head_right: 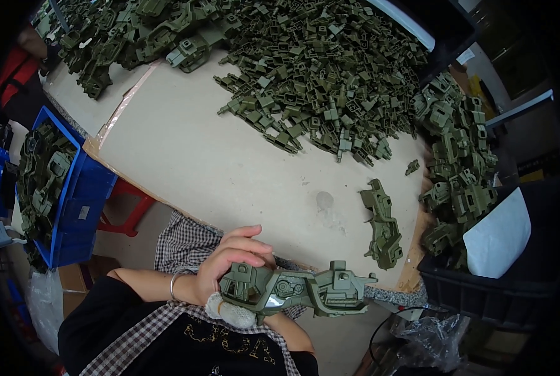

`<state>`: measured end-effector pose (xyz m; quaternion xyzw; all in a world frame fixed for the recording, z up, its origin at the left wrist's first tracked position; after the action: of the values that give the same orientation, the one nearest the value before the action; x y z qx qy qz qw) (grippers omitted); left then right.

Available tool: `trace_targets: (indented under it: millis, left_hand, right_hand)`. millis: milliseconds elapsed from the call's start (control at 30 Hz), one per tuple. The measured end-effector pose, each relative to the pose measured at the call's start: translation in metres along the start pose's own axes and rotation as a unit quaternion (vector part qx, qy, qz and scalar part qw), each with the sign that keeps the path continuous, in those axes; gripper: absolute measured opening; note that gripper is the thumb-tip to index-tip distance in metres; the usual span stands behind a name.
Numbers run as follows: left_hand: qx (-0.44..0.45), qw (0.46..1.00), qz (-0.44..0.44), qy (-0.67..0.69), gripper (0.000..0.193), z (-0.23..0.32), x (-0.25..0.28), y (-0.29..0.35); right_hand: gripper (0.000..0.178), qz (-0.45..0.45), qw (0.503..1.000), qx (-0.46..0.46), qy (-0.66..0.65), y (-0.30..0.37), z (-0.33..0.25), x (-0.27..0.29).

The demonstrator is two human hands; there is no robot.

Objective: The person assembles toy parts by picking up plastic components from the workbench and fitting them together by hand.

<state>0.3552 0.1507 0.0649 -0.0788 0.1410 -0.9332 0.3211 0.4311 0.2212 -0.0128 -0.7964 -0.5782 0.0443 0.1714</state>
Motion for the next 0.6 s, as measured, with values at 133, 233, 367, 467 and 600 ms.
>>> trace_targets:
  millis: [133,233,367,467,600]
  left_hand:
    - [0.044,0.997,0.006,0.059,0.06,-0.01,0.004,-0.004]
    - [0.09,0.99,-0.017,0.108,0.06,-0.019,0.007,-0.008]
    - [0.252,0.895,-0.113,0.35,0.072,-0.059,0.01,0.001]
    - [0.334,0.808,-0.135,0.467,0.085,-0.06,0.012,-0.011]
    - [0.33,0.787,-0.171,0.493,0.086,-0.073,0.019,-0.011]
  right_hand:
    - [0.044,-0.026,0.993,0.012,0.114,0.0,0.003,-0.001]
    - [0.044,-0.026,0.976,0.017,0.217,-0.003,-0.001,0.009]
    - [0.033,-0.201,0.939,-0.089,0.263,-0.043,-0.03,0.028]
    - [0.026,-0.245,0.931,-0.083,0.256,-0.05,-0.054,0.025]
    - [0.046,-0.118,0.967,0.119,0.194,-0.046,-0.082,0.085]
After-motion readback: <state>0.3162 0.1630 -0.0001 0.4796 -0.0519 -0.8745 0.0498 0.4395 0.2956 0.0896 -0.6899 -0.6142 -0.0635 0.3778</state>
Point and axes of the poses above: each hand's wrist, its own y-axis away from the middle knuckle, its own x-axis out of the back of the hand, z = x × y, the point moved 7 cm from there along -y, towards the middle knuckle, and after that the axes turned 13 degrees about x, right-handed, at the moved point
